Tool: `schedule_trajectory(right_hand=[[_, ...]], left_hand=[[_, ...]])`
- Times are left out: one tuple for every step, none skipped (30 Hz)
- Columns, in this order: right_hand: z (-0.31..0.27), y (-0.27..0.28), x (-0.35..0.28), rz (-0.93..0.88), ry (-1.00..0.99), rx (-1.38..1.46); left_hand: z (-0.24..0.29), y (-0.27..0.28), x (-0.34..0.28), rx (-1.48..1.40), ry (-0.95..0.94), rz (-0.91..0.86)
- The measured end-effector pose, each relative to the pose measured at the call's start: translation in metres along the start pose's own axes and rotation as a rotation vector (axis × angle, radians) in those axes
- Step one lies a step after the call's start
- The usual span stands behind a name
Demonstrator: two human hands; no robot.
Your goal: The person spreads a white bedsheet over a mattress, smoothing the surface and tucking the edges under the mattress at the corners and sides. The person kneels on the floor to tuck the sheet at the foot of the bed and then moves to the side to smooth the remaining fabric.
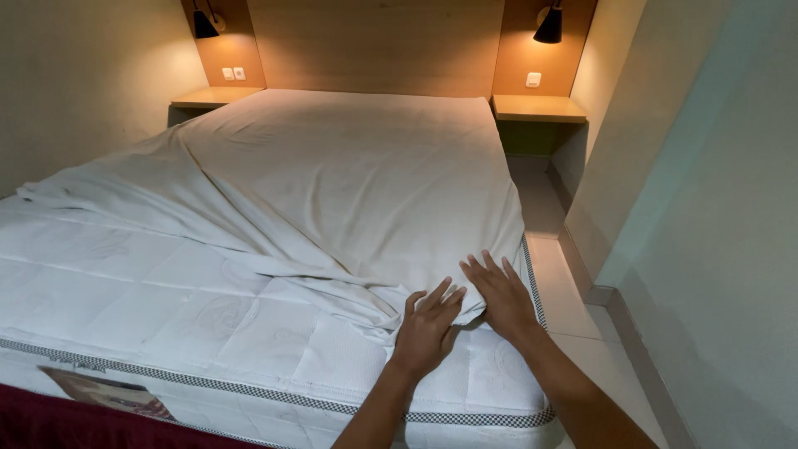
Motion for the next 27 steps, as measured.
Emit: schedule_trajectory(right_hand=[[0.007,-0.007,-0.004,0.005,0.002,-0.003],[0.013,-0.014,-0.008,0.048,0.036,0.029],[0.020,-0.021,-0.014,0.089,0.068,0.061],[0.027,-0.021,-0.020,0.092,0.067,0.060],[0.035,-0.022,-0.025,0.039,0.044,-0.005],[0.043,-0.023,-0.031,-0.015,0.020,-0.069],[0.046,-0.016,-0.039,-0.018,0.013,-0.071],[0.049,-0.010,-0.047,-0.060,0.042,-0.076],[0.052,-0.005,-0.055,-0.100,0.070,-0.081],[0.052,-0.003,-0.065,-0.102,0.063,-0.082],[0.053,-0.001,-0.071,-0.124,0.051,-0.076],[0.053,0.000,-0.076,-0.145,0.040,-0.069],[0.054,0.002,-0.082,-0.145,0.038,-0.068],[0.055,0.003,-0.088,-0.180,-0.002,-0.061],[0.058,0.004,-0.094,-0.217,-0.044,-0.055],[0.058,0.005,-0.097,-0.218,-0.046,-0.055],[0.059,0.007,-0.101,-0.228,-0.055,-0.041],[0.060,0.008,-0.104,-0.238,-0.064,-0.027],[0.058,0.009,-0.105,-0.240,-0.070,-0.025],[0.056,0.011,-0.107,-0.261,-0.104,0.017],[0.056,0.013,-0.106,-0.281,-0.133,0.056],[0.057,0.010,-0.105,-0.281,-0.136,0.054],[0.058,0.007,-0.103,-0.288,-0.138,0.022],[0.059,0.003,-0.102,-0.295,-0.141,-0.011],[0.058,0.001,-0.102,-0.297,-0.143,-0.011],[0.056,0.000,-0.101,-0.214,-0.086,0.010],[0.053,-0.002,-0.099,-0.130,-0.024,0.033]], left_hand=[[0.000,0.000,0.000,0.002,-0.003,0.004],[0.000,-0.001,0.000,0.020,-0.025,-0.029],[0.000,-0.003,-0.001,0.037,-0.046,-0.064],[0.000,-0.004,-0.001,0.037,-0.049,-0.063],[0.000,-0.007,-0.001,0.030,-0.058,-0.086],[0.000,-0.009,-0.001,0.023,-0.067,-0.109],[0.000,-0.009,-0.001,0.016,-0.069,-0.113],[0.002,-0.009,-0.001,0.037,-0.106,-0.127],[0.003,-0.009,0.000,0.059,-0.144,-0.142],[0.005,-0.011,-0.002,0.052,-0.148,-0.145],[0.005,-0.011,-0.001,0.064,-0.170,-0.143],[0.005,-0.011,-0.001,0.076,-0.193,-0.142],[0.005,-0.012,-0.001,0.076,-0.194,-0.143],[0.005,-0.014,-0.001,0.078,-0.215,-0.164],[0.006,-0.016,-0.001,0.078,-0.235,-0.185],[0.005,-0.017,-0.002,0.075,-0.235,-0.186],[0.005,-0.019,-0.002,0.073,-0.230,-0.195],[0.005,-0.021,-0.003,0.071,-0.224,-0.204],[0.007,-0.017,-0.002,0.066,-0.226,-0.208],[0.009,-0.014,-0.001,0.071,-0.225,-0.229],[0.011,-0.011,0.003,0.077,-0.223,-0.246],[0.009,-0.014,0.002,0.075,-0.225,-0.246],[0.007,-0.016,0.001,0.087,-0.218,-0.237],[0.005,-0.019,0.000,0.100,-0.212,-0.229],[0.003,-0.021,-0.001,0.097,-0.211,-0.230],[0.002,-0.024,-0.002,0.100,-0.212,-0.226],[0.000,-0.025,-0.004,0.106,-0.210,-0.221]])
Point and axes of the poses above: each hand's wrist, its own x-axis towards the middle knuckle, its own y-axis out of the back of the hand, z = x × y, the point moved 2 cm from there along x, towards the middle knuckle, and after that the axes turned 9 degrees about x, right-handed, at the moved point
